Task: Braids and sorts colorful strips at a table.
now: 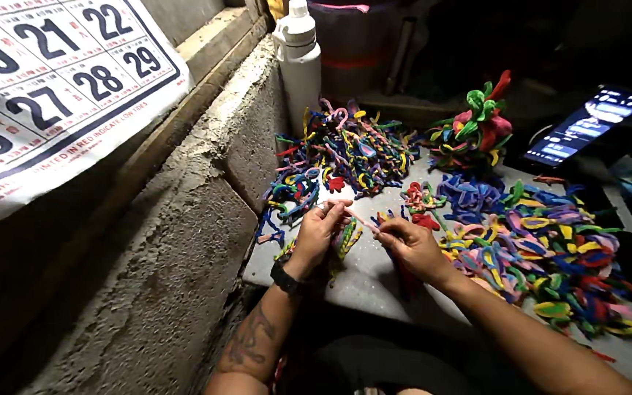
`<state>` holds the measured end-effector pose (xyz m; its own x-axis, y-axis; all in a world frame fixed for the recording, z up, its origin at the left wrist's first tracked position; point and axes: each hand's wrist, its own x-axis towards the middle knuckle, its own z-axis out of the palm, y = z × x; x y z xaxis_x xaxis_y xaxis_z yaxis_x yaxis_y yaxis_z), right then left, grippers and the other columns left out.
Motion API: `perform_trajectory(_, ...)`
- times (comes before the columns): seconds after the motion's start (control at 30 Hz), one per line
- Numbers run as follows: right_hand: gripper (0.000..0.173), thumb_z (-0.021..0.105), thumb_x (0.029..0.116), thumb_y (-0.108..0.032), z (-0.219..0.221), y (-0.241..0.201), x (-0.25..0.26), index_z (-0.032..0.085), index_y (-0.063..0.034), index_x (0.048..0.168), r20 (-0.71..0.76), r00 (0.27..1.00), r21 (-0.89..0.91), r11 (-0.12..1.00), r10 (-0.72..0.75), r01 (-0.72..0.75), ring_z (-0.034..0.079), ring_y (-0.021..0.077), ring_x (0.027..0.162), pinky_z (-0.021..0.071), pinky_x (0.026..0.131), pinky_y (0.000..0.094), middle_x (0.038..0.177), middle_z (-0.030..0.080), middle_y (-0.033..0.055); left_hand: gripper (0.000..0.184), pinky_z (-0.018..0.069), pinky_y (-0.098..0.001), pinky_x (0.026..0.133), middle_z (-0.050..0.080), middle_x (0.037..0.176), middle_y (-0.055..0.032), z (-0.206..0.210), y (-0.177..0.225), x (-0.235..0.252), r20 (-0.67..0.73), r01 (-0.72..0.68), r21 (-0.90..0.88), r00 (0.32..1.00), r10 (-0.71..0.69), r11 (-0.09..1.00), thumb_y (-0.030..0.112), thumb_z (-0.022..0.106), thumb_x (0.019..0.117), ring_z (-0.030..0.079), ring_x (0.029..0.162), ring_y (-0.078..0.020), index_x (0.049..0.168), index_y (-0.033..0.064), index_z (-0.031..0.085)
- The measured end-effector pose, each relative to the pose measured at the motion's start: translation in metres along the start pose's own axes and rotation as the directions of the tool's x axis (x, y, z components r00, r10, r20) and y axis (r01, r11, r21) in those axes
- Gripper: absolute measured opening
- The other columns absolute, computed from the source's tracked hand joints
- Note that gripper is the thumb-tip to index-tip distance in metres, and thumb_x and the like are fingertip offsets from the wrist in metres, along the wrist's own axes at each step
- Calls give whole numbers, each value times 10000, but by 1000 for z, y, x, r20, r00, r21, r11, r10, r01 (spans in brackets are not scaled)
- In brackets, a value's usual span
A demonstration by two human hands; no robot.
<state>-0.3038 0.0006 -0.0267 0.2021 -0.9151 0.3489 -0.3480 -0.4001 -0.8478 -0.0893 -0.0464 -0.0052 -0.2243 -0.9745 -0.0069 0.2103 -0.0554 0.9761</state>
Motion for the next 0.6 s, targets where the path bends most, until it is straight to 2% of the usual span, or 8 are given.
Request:
perform_trajectory(0.07,195,591,1010,-132,-2,-1,-8,700,23,1057,15,999,-30,999,34,-34,634,-29,813,532,769,139,937,708,42,184,582,-226,735,722,890,1,2,0,-3,13,-20,6,1000,20,1000,72,524,1053,675,759,-53,1093,26,697)
perform_trajectory(0.17,194,571,1014,-145,-4,-10,-17,691,7,1031,20,988,-54,987,150,-149,604,-40,719,517,696,135,851,680,3,171,587,-250,783,720,919,-1,6,1,-7,71,-97,16,993,96,995,39,537,1033,678,795,-61,1049,24,706)
perform_trajectory(0.27,202,548,1030,-170,-6,-20,-25,662,-3,1035,115,947,-79,953,299,-291,595,-1,678,512,674,185,802,655,0,174,590,-265,836,721,963,37,15,-7,-16,180,-281,-39,942,283,959,18,595,977,684,877,-50,933,98,744)
perform_trajectory(0.33,195,538,1031,-163,-7,-26,-31,651,-4,1031,169,934,-84,949,314,-303,585,4,665,501,660,186,775,640,-6,199,587,-256,833,720,967,47,20,-11,-19,210,-292,-116,927,311,949,25,598,984,681,882,-46,923,124,760)
perform_trajectory(0.4,193,545,1027,-166,-10,-32,-39,655,-7,1025,133,946,-80,954,296,-287,582,-8,657,504,647,172,777,637,-9,203,586,-248,802,727,947,36,18,-8,-17,180,-196,-103,960,212,975,22,556,1007,679,838,-43,961,93,740)
perform_trajectory(0.47,203,556,1011,-165,-16,-31,-47,662,8,1019,-6,967,-94,963,255,-254,595,-5,691,518,660,173,827,654,18,188,588,-257,811,733,942,26,7,4,-16,118,-109,5,987,108,994,53,526,1035,690,834,-53,1100,60,703)
perform_trajectory(0.53,216,571,997,-177,-25,-25,-51,680,9,1017,-140,959,-159,950,246,-267,614,33,745,525,696,210,879,675,57,252,583,-272,848,728,1006,14,-12,15,-17,45,-146,167,989,140,975,89,532,1042,692,880,-60,1271,43,627)
perform_trajectory(0.6,208,596,999,-166,-32,-20,-53,688,15,1047,-219,931,-218,915,292,-338,638,85,783,545,732,267,919,690,96,298,583,-281,870,711,1075,-3,-36,20,-19,-36,-226,318,968,250,921,112,546,1042,691,917,-60,1322,16,585)
